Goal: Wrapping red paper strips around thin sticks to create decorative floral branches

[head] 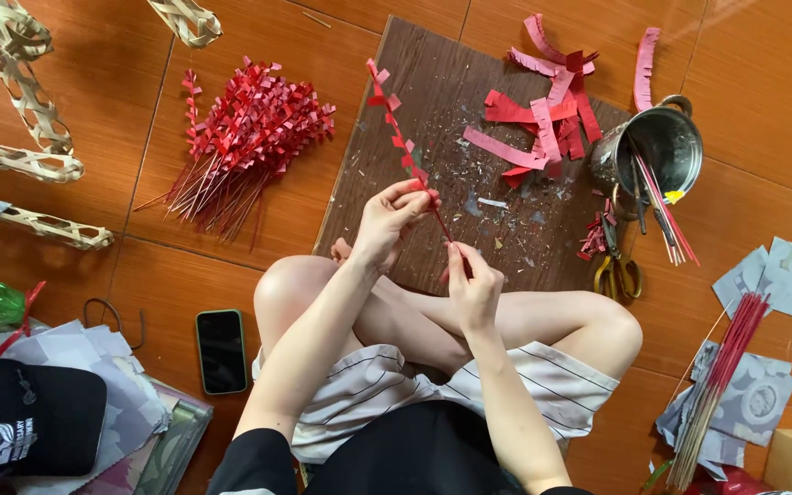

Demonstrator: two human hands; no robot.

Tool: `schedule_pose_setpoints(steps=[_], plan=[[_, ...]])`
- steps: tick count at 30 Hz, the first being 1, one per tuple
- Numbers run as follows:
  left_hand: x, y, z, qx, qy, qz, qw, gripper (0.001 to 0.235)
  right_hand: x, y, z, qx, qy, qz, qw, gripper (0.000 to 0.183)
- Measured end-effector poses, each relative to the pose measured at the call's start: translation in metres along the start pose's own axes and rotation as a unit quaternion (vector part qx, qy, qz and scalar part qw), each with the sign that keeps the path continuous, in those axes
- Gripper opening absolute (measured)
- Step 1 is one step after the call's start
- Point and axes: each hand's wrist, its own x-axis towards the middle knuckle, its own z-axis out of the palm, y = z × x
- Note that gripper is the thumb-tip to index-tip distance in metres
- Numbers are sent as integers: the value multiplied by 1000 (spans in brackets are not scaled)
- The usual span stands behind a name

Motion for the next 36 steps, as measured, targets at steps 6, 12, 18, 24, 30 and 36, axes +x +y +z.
schedule_pose_setpoints(steps=[6,12,18,24,30,36], plan=[[-7,1,4,27,-49,-21,998,42,-3,16,-4,282,-140,175,933,25],[1,-6,-5,67,-26,45,996,50,-1,-5,-8,244,-116,204,941,23],[-8,0,2,58,-21,54,997,56,-12,8,4,187,-29,180,965,13],[-4,-8,2,-6,-63,1,998,56,-23,18,8,535,-125,234,803,35],[-3,-16,2,-66,-95,-8,993,61,-24,37,4,775,-269,257,510,51],[-19,6,10,-81,-191,-22,978,51,-42,35,24,840,-302,223,391,38]])
